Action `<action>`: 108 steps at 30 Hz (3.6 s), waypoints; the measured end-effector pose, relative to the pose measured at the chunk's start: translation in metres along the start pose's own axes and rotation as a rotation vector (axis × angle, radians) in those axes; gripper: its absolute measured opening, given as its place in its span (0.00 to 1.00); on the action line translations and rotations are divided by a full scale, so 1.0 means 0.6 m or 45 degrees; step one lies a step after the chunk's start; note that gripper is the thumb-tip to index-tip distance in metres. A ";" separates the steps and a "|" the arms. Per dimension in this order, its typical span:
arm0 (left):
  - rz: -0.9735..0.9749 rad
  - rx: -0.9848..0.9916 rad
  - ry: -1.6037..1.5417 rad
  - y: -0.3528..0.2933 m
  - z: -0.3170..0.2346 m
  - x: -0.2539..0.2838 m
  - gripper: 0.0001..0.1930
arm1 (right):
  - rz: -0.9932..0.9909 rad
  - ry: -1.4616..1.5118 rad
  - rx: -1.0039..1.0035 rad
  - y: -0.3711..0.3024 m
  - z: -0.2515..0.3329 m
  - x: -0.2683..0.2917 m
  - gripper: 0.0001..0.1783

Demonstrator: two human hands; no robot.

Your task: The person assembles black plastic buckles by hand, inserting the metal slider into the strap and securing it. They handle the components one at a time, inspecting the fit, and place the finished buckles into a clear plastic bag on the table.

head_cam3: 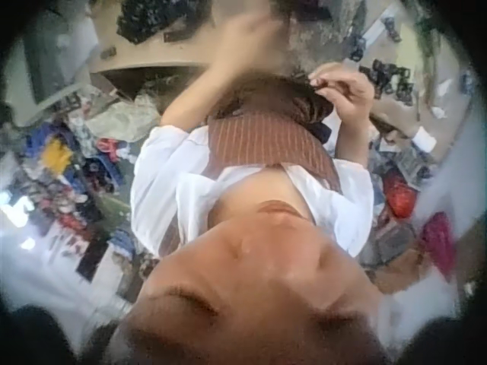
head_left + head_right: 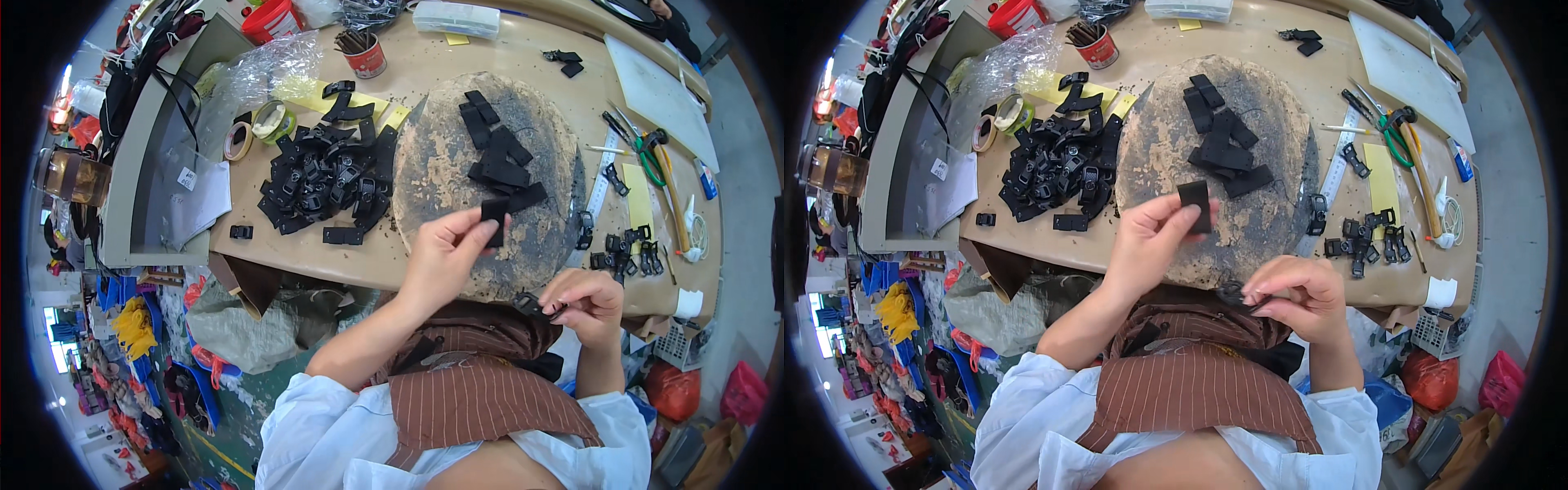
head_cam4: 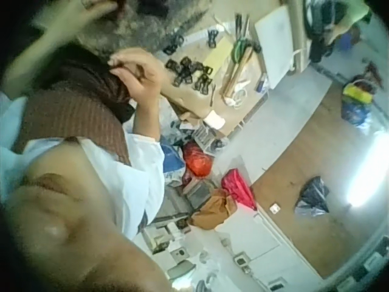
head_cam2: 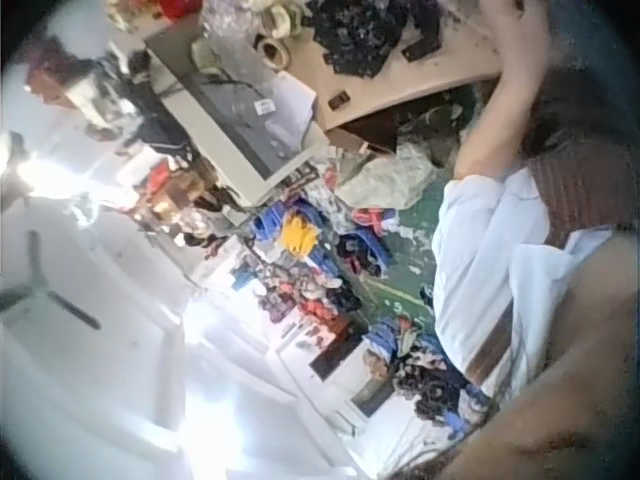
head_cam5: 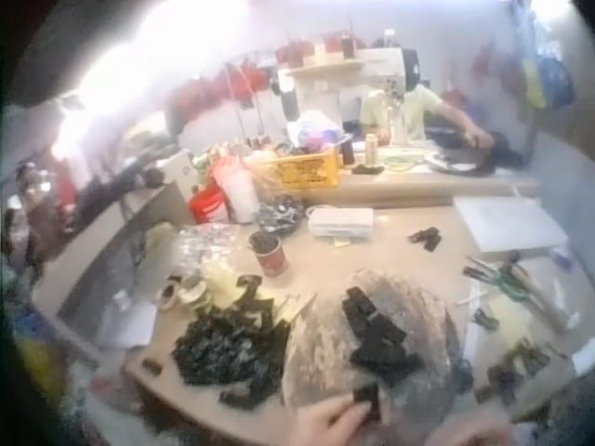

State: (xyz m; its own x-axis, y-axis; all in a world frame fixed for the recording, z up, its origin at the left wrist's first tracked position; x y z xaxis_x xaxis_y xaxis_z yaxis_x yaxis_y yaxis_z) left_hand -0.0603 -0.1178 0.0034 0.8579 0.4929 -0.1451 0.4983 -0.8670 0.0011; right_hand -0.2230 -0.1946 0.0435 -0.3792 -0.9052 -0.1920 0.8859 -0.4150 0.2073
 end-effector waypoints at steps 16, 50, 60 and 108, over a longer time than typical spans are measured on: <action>0.220 -0.007 -0.147 -0.050 -0.028 -0.031 0.14 | -0.033 -0.304 0.084 0.031 0.022 -0.024 0.13; 0.429 0.016 -0.175 -0.084 0.012 -0.052 0.17 | -0.279 -0.138 -0.222 0.010 -0.042 -0.006 0.12; 0.360 -0.599 1.019 -0.068 -0.047 -0.034 0.08 | -0.089 -0.421 -0.293 0.024 -0.055 -0.007 0.14; 0.064 -0.016 -0.378 -0.047 0.039 -0.018 0.07 | -0.381 0.325 -0.550 0.017 -0.099 0.023 0.05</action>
State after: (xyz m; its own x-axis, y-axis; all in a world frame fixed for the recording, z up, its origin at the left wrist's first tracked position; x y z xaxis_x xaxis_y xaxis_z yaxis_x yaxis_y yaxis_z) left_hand -0.0863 -0.1006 -0.0181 0.8082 0.4053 -0.4273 0.4595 -0.8877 0.0272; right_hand -0.2032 -0.2056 -0.0140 -0.6007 -0.6812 -0.4184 0.7992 -0.5256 -0.2916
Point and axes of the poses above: each hand's wrist, its own y-axis towards the middle knuckle, its own x-axis out of the back of the hand, z = x × y, the point moved 7 cm from there along y, towards the middle knuckle, and after that the axes turned 10 degrees about -x, right-handed, at the moved point
